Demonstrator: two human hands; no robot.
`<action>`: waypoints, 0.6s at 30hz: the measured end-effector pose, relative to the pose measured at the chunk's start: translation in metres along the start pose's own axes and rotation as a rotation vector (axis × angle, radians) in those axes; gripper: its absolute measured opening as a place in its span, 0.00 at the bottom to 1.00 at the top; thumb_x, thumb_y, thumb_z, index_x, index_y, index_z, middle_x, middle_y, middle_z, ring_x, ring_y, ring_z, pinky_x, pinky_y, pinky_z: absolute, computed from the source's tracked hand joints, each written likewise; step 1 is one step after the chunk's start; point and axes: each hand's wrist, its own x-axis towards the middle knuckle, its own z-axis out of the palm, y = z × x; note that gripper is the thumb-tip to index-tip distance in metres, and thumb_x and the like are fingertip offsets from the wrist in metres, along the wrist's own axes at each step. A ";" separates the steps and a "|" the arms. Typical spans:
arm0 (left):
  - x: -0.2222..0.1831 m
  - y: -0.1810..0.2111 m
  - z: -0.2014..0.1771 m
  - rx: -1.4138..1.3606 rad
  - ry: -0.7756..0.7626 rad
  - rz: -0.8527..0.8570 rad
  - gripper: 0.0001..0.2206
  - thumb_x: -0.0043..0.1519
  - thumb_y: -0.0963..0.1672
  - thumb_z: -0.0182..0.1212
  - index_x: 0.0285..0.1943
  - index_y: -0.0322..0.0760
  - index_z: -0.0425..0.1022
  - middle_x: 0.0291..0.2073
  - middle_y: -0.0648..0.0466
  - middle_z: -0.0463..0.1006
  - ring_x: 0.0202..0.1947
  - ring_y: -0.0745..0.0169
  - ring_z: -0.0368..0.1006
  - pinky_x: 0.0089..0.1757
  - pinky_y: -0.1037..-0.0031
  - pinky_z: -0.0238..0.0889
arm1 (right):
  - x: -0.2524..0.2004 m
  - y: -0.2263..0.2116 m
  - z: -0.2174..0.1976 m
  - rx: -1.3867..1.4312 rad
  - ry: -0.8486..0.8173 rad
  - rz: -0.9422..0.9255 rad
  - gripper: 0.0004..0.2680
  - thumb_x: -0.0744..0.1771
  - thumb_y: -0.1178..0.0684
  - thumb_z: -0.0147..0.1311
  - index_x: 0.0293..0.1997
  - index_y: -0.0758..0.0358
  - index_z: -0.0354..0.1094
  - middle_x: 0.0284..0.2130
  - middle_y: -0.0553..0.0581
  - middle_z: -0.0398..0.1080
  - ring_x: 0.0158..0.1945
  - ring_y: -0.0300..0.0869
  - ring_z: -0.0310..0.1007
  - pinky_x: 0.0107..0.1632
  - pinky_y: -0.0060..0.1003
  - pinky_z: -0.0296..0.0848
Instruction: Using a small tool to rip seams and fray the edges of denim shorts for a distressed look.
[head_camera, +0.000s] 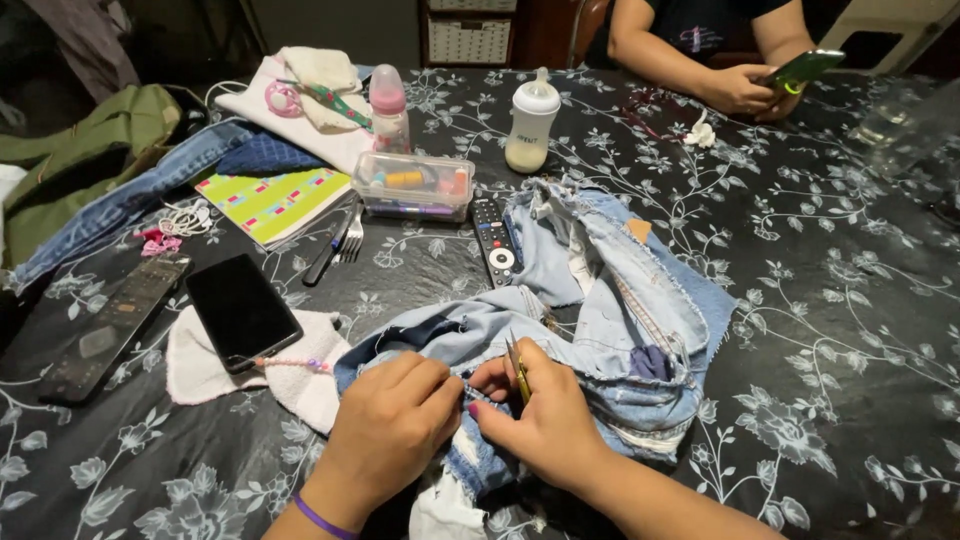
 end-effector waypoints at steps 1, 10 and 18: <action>0.000 0.001 0.000 -0.001 -0.002 -0.004 0.08 0.69 0.43 0.60 0.36 0.37 0.71 0.31 0.52 0.69 0.30 0.49 0.65 0.31 0.60 0.59 | 0.000 0.001 0.001 0.000 -0.003 0.003 0.14 0.61 0.53 0.68 0.34 0.56 0.56 0.38 0.49 0.85 0.35 0.34 0.78 0.43 0.30 0.80; -0.006 0.004 0.010 0.116 0.010 -0.032 0.12 0.65 0.43 0.57 0.27 0.41 0.67 0.26 0.51 0.67 0.28 0.48 0.64 0.28 0.58 0.56 | -0.001 -0.005 0.002 -0.092 -0.010 -0.110 0.14 0.61 0.54 0.63 0.32 0.56 0.53 0.37 0.49 0.86 0.36 0.37 0.79 0.44 0.34 0.75; 0.000 0.001 -0.011 0.139 0.212 -0.161 0.02 0.60 0.39 0.65 0.35 0.38 0.77 0.31 0.54 0.75 0.29 0.53 0.69 0.31 0.66 0.62 | -0.001 -0.001 0.000 0.027 -0.019 -0.064 0.18 0.61 0.55 0.66 0.32 0.54 0.47 0.36 0.51 0.85 0.35 0.37 0.72 0.44 0.35 0.75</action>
